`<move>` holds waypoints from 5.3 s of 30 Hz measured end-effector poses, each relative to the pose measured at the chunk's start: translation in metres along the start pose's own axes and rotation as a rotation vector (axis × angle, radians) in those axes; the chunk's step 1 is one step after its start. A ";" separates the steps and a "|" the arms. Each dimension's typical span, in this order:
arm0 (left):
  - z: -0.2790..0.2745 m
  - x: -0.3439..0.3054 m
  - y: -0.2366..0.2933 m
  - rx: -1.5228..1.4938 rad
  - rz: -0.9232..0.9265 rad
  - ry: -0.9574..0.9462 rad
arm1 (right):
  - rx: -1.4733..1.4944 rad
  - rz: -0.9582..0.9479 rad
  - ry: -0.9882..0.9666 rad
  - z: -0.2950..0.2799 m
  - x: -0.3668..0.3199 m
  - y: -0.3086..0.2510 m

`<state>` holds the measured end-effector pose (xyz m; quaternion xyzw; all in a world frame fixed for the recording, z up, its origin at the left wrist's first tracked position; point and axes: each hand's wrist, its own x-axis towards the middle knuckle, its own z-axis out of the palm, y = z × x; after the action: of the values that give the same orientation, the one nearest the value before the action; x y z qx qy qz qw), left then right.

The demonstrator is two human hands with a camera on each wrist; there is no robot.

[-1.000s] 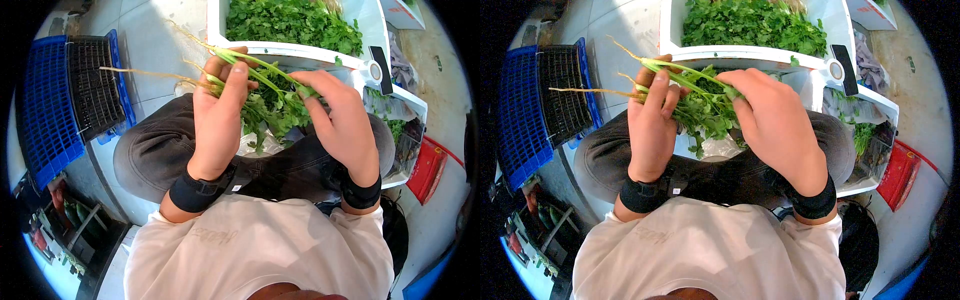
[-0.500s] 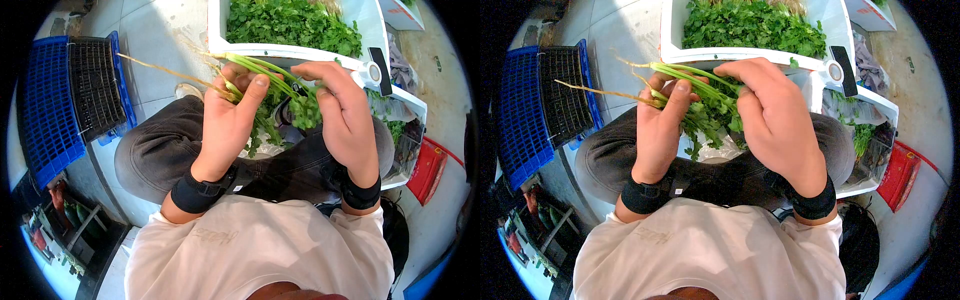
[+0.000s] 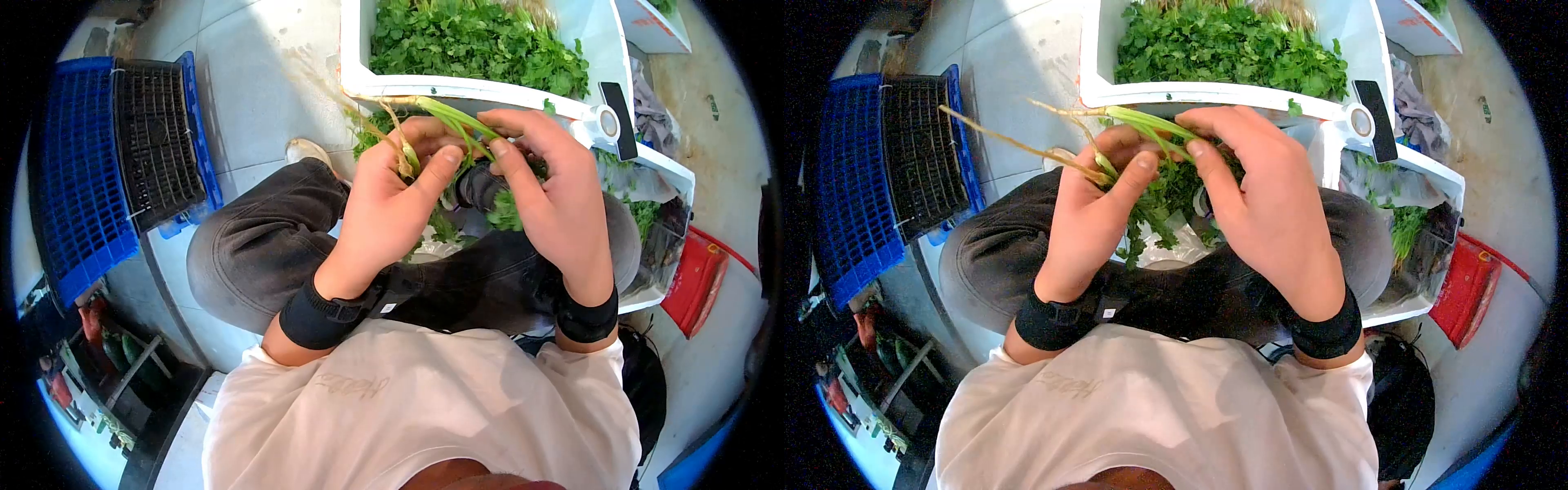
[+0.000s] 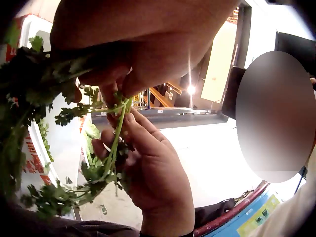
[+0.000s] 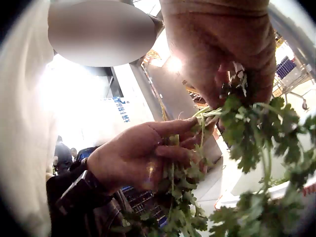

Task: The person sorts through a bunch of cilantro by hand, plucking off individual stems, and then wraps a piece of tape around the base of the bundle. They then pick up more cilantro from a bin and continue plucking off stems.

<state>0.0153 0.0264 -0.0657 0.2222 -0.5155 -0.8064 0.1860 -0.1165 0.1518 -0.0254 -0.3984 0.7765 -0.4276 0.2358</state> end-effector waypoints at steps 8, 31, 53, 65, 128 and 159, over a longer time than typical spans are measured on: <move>-0.009 -0.002 -0.003 0.178 -0.056 -0.041 | 0.113 0.021 0.008 0.005 0.000 -0.002; -0.021 -0.002 0.038 -0.235 -0.168 -0.184 | -0.398 -0.189 0.328 -0.036 0.014 -0.001; -0.019 -0.003 0.042 0.245 -0.144 -0.005 | 0.104 -0.084 0.137 -0.006 0.006 -0.010; -0.013 -0.002 0.033 -0.147 0.104 -0.101 | 0.316 -0.015 -0.058 0.008 -0.002 -0.006; 0.127 0.084 -0.020 0.368 0.129 -0.354 | -0.407 1.109 -0.378 -0.123 -0.199 0.325; 0.155 0.003 -0.001 0.689 0.475 -0.410 | 0.640 0.278 0.445 -0.148 -0.206 0.087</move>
<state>-0.0732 0.1414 -0.0098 -0.0172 -0.8161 -0.5504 0.1752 -0.1398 0.4193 -0.0169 -0.0942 0.6829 -0.6870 0.2297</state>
